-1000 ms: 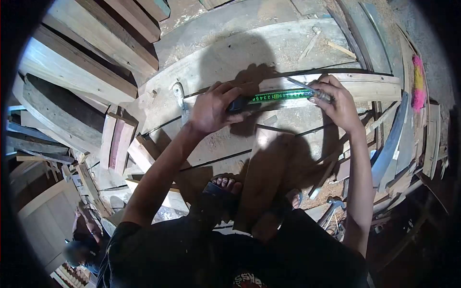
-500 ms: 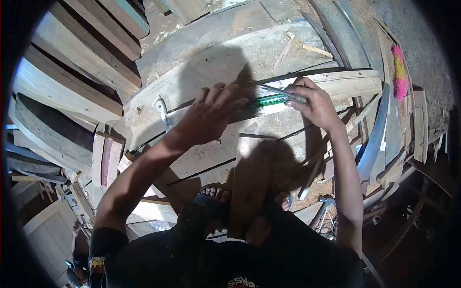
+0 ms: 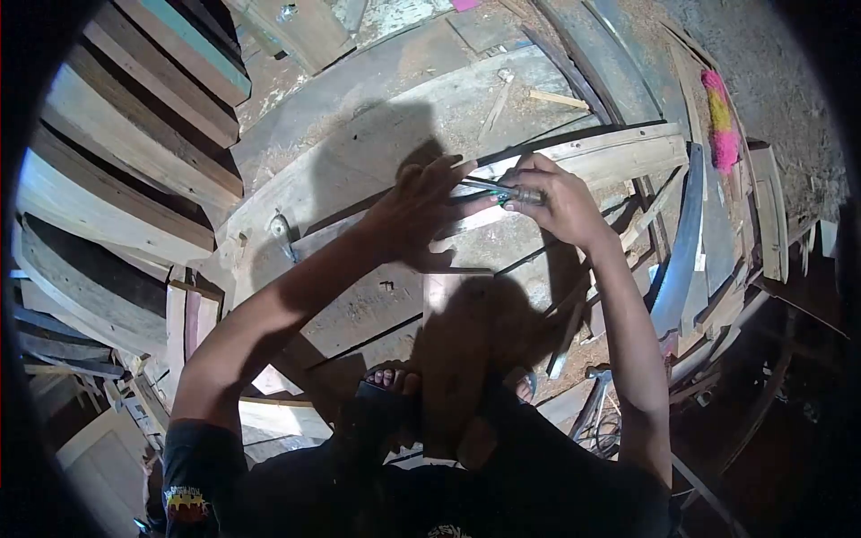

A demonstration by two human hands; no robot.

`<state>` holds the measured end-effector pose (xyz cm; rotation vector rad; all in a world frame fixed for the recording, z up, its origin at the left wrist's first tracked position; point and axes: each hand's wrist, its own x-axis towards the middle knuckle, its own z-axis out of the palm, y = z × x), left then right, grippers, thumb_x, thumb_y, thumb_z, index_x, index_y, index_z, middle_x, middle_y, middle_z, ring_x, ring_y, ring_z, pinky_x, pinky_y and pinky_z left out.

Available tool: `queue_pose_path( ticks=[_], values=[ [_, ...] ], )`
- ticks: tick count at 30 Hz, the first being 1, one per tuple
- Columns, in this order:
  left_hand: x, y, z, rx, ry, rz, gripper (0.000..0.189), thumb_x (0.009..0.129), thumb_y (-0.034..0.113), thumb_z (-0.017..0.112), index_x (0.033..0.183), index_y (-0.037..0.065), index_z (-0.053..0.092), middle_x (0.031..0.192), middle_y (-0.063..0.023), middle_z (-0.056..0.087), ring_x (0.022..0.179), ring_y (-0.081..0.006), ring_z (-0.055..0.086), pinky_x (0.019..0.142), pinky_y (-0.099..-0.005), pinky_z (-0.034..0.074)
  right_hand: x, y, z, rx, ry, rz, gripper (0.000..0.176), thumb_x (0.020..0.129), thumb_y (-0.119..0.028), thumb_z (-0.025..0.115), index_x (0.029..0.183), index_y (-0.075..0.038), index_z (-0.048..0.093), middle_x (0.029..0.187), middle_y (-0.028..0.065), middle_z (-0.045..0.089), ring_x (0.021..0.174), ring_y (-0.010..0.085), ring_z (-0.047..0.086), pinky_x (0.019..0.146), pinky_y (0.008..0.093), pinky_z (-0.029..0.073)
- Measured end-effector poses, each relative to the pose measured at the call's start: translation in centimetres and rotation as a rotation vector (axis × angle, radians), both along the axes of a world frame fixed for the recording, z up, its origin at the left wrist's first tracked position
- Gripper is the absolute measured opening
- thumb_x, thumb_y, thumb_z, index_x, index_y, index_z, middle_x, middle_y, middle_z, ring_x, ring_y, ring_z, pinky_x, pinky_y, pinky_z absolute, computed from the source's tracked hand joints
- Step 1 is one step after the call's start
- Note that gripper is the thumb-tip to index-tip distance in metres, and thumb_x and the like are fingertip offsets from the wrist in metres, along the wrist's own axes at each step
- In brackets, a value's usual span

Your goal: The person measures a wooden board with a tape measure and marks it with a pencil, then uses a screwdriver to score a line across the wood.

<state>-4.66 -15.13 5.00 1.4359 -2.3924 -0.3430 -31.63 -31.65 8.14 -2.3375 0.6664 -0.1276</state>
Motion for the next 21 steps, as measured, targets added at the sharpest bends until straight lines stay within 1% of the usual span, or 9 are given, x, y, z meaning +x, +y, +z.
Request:
queue_pose_path(
  ticks=[2, 3, 6, 7, 10, 15, 16, 19, 21],
  values=[
    [-0.2, 0.1, 0.1, 0.043, 0.016, 0.014, 0.105, 0.082, 0.043, 0.091, 0.176, 0.032, 0.045, 0.18, -0.0209, 0.034, 0.166, -0.044, 0.034, 0.127, -0.0651, 0.035, 0.2, 0.2, 0.3, 0.017, -0.001, -0.011, 0.035, 0.095, -0.02, 0.087, 0.128, -0.01, 0.083, 0.125, 0.0112, 0.073, 0.115, 0.0361, 0.074, 0.1, 0.0461, 0.06],
    [-0.1, 0.0, 0.1, 0.011, 0.028, 0.015, 0.102, 0.082, 0.041, 0.091, 0.175, 0.033, 0.047, 0.179, -0.0205, 0.036, 0.165, -0.0416, 0.037, 0.124, -0.0648, 0.037, 0.2, 0.0, 0.1, -0.009, -0.011, 0.013, 0.036, 0.095, -0.02, 0.087, 0.129, -0.01, 0.083, 0.125, 0.0112, 0.073, 0.116, 0.0365, 0.074, 0.1, 0.0463, 0.06],
    [-0.1, -0.2, -0.7, -0.071, -0.173, 0.013, 0.092, 0.088, 0.053, 0.087, 0.17, 0.033, 0.052, 0.171, -0.0229, 0.045, 0.156, -0.0418, 0.044, 0.111, -0.0592, 0.042, 0.0, 0.0, -0.1, 0.009, 0.005, -0.005, 0.036, 0.095, -0.02, 0.087, 0.129, -0.01, 0.083, 0.127, 0.0112, 0.073, 0.116, 0.0371, 0.074, 0.101, 0.0467, 0.06],
    [-0.4, -0.3, -1.1, -0.095, -0.122, 0.034, 0.087, 0.09, 0.044, 0.086, 0.17, 0.033, 0.054, 0.173, -0.0196, 0.043, 0.157, -0.0406, 0.043, 0.112, -0.0583, 0.042, 0.1, 0.1, 0.2, 0.014, 0.009, -0.005, 0.035, 0.096, -0.02, 0.087, 0.13, -0.011, 0.083, 0.128, 0.012, 0.074, 0.117, 0.0377, 0.075, 0.102, 0.0471, 0.06],
    [-0.6, -0.2, -0.7, -0.024, -0.131, 0.046, 0.082, 0.093, 0.046, 0.085, 0.169, 0.032, 0.056, 0.177, -0.0171, 0.041, 0.159, -0.0396, 0.041, 0.111, -0.056, 0.042, 0.1, 0.2, 0.2, 0.021, 0.026, -0.01, 0.036, 0.096, -0.02, 0.087, 0.13, -0.011, 0.083, 0.13, 0.0128, 0.074, 0.118, 0.0378, 0.074, 0.103, 0.0473, 0.06],
    [-0.8, -0.3, -0.1, -0.055, -0.154, 0.078, 0.076, 0.098, 0.049, 0.081, 0.168, 0.033, 0.058, 0.18, -0.015, 0.039, 0.155, -0.039, 0.042, 0.115, -0.0549, 0.041, 0.1, 0.0, 0.0, 0.005, -0.01, 0.01, 0.036, 0.096, -0.018, 0.087, 0.131, -0.01, 0.082, 0.13, 0.0124, 0.074, 0.118, 0.037, 0.075, 0.103, 0.0471, 0.06],
    [-0.8, -0.3, -0.1, -0.065, -0.166, 0.085, 0.074, 0.099, 0.049, 0.081, 0.168, 0.033, 0.059, 0.18, -0.015, 0.039, 0.154, -0.039, 0.042, 0.116, -0.055, 0.041, 0.1, -0.1, -0.2, 0.003, -0.009, 0.009, 0.036, 0.096, -0.022, 0.087, 0.131, -0.012, 0.082, 0.129, 0.0113, 0.074, 0.117, 0.0368, 0.075, 0.101, 0.0478, 0.061],
    [-0.9, -0.4, 0.0, -0.002, -0.082, 0.081, 0.065, 0.094, 0.043, 0.087, 0.157, 0.033, 0.072, 0.179, -0.0167, 0.037, 0.159, -0.0407, 0.038, 0.126, -0.0624, 0.037, 0.1, 0.1, -0.1, 0.005, 0.003, -0.019, 0.036, 0.096, -0.028, 0.088, 0.128, -0.014, 0.083, 0.125, 0.0095, 0.074, 0.114, 0.0366, 0.075, 0.099, 0.0486, 0.061],
    [-0.8, -0.9, -0.1, 0.012, -0.058, 0.076, 0.067, 0.094, 0.044, 0.087, 0.158, 0.033, 0.07, 0.177, -0.0164, 0.039, 0.159, -0.0399, 0.038, 0.123, -0.0605, 0.039, 0.2, -0.1, 0.1, 0.026, -0.003, -0.02, 0.034, 0.097, -0.028, 0.087, 0.127, -0.014, 0.083, 0.124, 0.0099, 0.074, 0.114, 0.0364, 0.075, 0.099, 0.048, 0.061]
  ],
)
